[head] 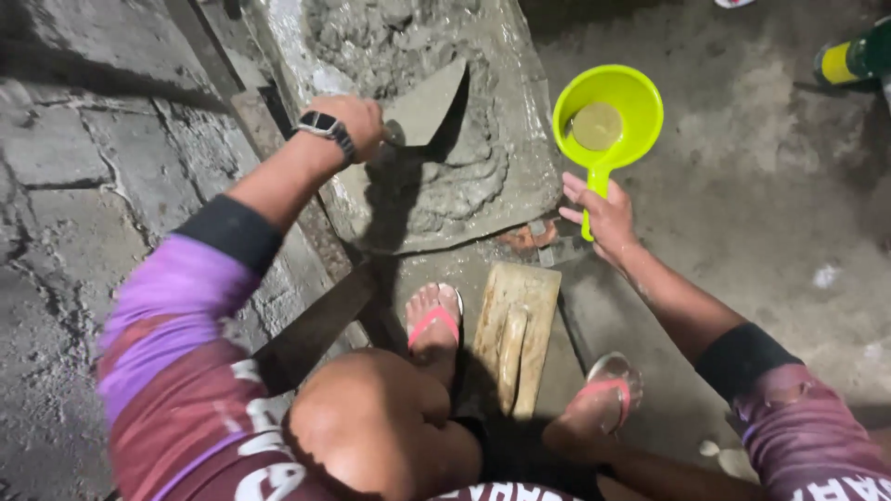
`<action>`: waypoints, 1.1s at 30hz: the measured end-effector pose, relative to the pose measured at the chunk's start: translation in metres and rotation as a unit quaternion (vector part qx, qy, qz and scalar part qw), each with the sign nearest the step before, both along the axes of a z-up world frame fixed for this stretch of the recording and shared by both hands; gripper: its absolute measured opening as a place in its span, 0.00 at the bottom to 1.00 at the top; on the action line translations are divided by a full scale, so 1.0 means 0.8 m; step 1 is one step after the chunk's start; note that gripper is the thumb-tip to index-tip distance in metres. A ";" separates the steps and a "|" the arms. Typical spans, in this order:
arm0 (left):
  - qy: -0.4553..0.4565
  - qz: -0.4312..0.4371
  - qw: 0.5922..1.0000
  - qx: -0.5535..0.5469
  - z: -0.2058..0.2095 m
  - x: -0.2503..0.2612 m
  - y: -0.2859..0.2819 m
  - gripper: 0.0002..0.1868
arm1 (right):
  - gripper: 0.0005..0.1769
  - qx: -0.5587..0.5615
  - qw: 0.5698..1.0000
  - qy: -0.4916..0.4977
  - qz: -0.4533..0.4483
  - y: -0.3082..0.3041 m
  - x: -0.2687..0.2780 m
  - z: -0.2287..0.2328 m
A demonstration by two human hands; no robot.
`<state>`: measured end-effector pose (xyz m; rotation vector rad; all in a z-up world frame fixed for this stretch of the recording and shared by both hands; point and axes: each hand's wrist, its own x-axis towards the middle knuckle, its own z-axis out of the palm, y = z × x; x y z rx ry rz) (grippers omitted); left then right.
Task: Mixing cement mortar on a board using a trowel and adding water from a scoop to reach the desired consistency.
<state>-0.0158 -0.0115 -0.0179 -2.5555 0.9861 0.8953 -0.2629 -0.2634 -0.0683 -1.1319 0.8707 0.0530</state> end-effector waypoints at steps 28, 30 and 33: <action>0.025 -0.067 0.994 0.078 0.013 -0.022 -0.019 0.18 | 0.26 -0.039 0.997 0.053 0.049 -0.006 -0.006 -0.012; 0.025 0.006 0.996 0.082 0.057 -0.010 -0.054 0.29 | 0.27 -0.042 0.997 0.040 0.052 -0.006 -0.001 -0.013; 0.050 -0.046 0.993 0.097 0.030 -0.008 -0.093 0.19 | 0.26 -0.049 0.995 0.051 0.065 -0.005 -0.001 -0.004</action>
